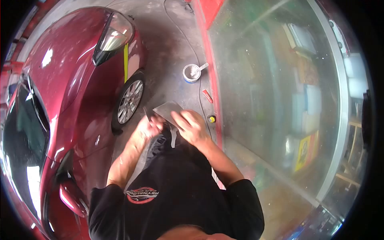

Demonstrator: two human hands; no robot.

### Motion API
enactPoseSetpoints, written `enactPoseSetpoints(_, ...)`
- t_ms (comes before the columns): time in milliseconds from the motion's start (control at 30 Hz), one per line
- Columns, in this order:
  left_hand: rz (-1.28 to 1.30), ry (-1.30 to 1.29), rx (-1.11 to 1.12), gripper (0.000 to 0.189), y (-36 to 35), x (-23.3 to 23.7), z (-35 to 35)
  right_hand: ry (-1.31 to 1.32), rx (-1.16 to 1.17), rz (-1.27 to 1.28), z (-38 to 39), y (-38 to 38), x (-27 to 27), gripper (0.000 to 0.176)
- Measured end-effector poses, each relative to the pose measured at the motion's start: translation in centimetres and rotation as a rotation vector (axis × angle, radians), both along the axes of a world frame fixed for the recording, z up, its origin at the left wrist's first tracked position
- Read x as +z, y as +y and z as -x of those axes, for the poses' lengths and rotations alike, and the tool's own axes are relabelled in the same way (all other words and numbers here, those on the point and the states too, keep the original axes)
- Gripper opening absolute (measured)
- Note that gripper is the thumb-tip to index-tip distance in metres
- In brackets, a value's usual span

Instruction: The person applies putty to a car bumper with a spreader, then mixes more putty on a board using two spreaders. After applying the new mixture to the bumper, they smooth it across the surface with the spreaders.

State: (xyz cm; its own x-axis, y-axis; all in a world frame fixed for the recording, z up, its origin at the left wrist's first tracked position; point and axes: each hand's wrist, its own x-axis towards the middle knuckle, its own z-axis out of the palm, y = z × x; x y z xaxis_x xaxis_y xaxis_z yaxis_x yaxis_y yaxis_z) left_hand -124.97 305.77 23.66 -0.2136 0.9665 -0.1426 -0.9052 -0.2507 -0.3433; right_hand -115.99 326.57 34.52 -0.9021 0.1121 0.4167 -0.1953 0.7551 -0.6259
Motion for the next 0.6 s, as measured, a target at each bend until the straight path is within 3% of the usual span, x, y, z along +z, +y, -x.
enactPoseSetpoints(33, -0.161, -0.124, -0.137, 0.026, 1.2, 0.9, -1.1, -0.109, 0.082, -0.014, 0.8, 0.3, -3.5, 0.011)
enactPoseSetpoints(100, 0.649, 0.586, -0.204, 0.026, 2.1, 6.0, -1.3, -0.23, -0.145, 0.302, 1.4, 1.6, -10.2, 0.02)
enactPoseSetpoints(133, 0.525, 0.447, -0.134, 0.026, 1.6, 4.3, -1.1, -0.479, -0.278, 0.561, 1.2, 1.6, -9.8, 0.03)
enactPoseSetpoints(167, 0.547, 0.409, -0.113, 0.027, 2.4, 6.2, -0.5, -0.705, -0.458, 0.808, 1.1, 1.6, -9.4, 0.04)
enactPoseSetpoints(233, 0.682, 0.357, -0.176, 0.027, 2.5, 2.4, -0.7, -0.734, -0.681, 1.063, 1.5, 1.4, -9.0, 0.042)
enactPoseSetpoints(300, 0.784, 0.258, -0.133, 0.024, 3.3, 0.3, -1.4, -0.626, -0.621, 0.825, -0.2, 0.9, -14.9, 0.041)
enactPoseSetpoints(333, 0.827, 0.276, -0.114, 0.023, 3.9, -0.1, -1.3, -0.57, -0.602, 0.702, 0.3, 0.5, -15.3, 0.042)
enactPoseSetpoints(367, 0.876, 0.294, -0.099, 0.022, 4.1, -0.8, -1.4, -0.785, -0.72, 1.278, 0.7, 0.0, -15.4, 0.04)
enactPoseSetpoints(400, 0.984, 0.337, -0.122, 0.022, 3.8, -2.5, -1.7, -0.66, -0.616, 1.28, 0.9, -1.0, -15.6, 0.039)
enactPoseSetpoints(467, 1.198, 0.424, -0.162, 0.022, 3.5, -7.0, -2.2, -0.523, -0.412, 0.472, -2.5, -1.7, -23.7, 0.045)
enactPoseSetpoints(500, 1.169, 0.381, -0.014, 0.023, 4.6, -7.4, -2.0, -0.575, -0.439, 1.12, -1.4, -1.3, -24.7, 0.043)
enactPoseSetpoints(533, 1.22, 0.411, -0.019, 0.023, 4.7, -9.5, -1.8, -0.531, -0.629, 1.741, 0.0, -0.8, -25.5, 0.042)
enactPoseSetpoints(567, 1.272, 0.444, -0.038, 0.023, 4.5, -11.6, -1.9, -0.498, -0.559, 1.865, 0.3, -0.5, -26.9, 0.045)
enactPoseSetpoints(600, 1.216, 0.4, -0.051, 0.023, 4.9, -13.1, -1.2, -0.616, -0.561, 1.766, 0.0, 0.0, -29.8, 0.046)
